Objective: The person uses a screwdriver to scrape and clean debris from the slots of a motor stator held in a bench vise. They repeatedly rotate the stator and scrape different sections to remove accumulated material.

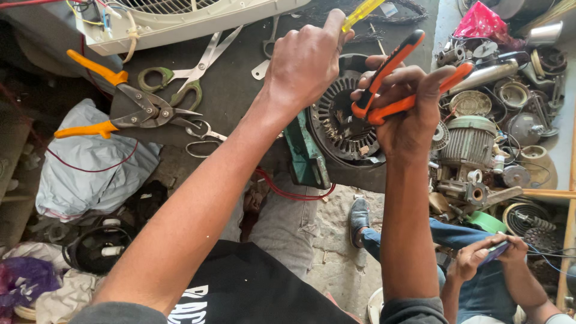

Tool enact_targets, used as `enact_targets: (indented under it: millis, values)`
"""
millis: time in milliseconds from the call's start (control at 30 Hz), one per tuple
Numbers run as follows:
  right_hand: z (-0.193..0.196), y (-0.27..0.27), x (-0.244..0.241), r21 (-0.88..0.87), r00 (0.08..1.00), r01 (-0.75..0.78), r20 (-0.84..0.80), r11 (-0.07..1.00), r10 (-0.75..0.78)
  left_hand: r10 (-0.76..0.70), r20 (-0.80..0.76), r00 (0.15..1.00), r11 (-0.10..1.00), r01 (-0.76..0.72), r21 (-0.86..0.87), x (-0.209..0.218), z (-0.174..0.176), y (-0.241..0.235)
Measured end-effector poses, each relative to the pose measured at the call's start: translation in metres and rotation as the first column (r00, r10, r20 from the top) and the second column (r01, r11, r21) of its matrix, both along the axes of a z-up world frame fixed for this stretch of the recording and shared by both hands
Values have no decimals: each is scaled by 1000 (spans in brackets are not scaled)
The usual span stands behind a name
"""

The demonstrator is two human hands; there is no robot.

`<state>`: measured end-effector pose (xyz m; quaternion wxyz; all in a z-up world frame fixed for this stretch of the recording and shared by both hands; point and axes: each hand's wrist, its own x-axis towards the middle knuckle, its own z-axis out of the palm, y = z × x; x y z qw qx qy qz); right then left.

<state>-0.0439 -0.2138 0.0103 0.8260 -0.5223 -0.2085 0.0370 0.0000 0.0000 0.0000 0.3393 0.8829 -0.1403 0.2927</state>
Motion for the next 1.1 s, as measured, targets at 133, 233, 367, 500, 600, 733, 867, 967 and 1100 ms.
enact_targets:
  millis: [133, 233, 367, 500, 600, 733, 867, 967, 1100]
  values:
    - [-8, 2, -1, 62, 999, -15, -30, 998, 17, -15, -26, 1000, 1000, 16, 4, -1, 0, 0]
    - [-8, 6, -1, 131, 997, -26, -64, 991, 34, -13, -14, 1000, 1000, 13, 3, 0, 0, 1]
    - [-4, 13, -4, 159, 987, 58, -159, 986, -32, -7, -13, 1000, 1000, 7, 7, 1, -2, 0]
    - [10, 28, -6, 112, 985, 95, -157, 989, -77, -8, -13, 1000, 1000, 8, 7, 1, -1, 1]
    - [12, 48, -10, -24, 978, 206, 19, 978, -206, -25, -2, 1000, 1000, 25, -7, 0, 0, 2]
    - [-5, 53, -13, -143, 967, 215, 166, 966, -191, -23, -13, 1000, 1000, 23, 4, 3, -7, -1]
    - [-22, 50, -7, -127, 946, 285, 200, 950, -257, -17, -11, 1000, 1000, 17, 9, 2, -4, 2]
    - [-25, 57, 4, -272, 751, 602, 512, 751, -417, -1, -17, 1000, 999, 2, 47, -11, 5, 3]
    - [8, 39, 2, -214, 842, 472, 399, 855, -365, 41, 14, 999, 994, -42, 102, -11, 18, 8]
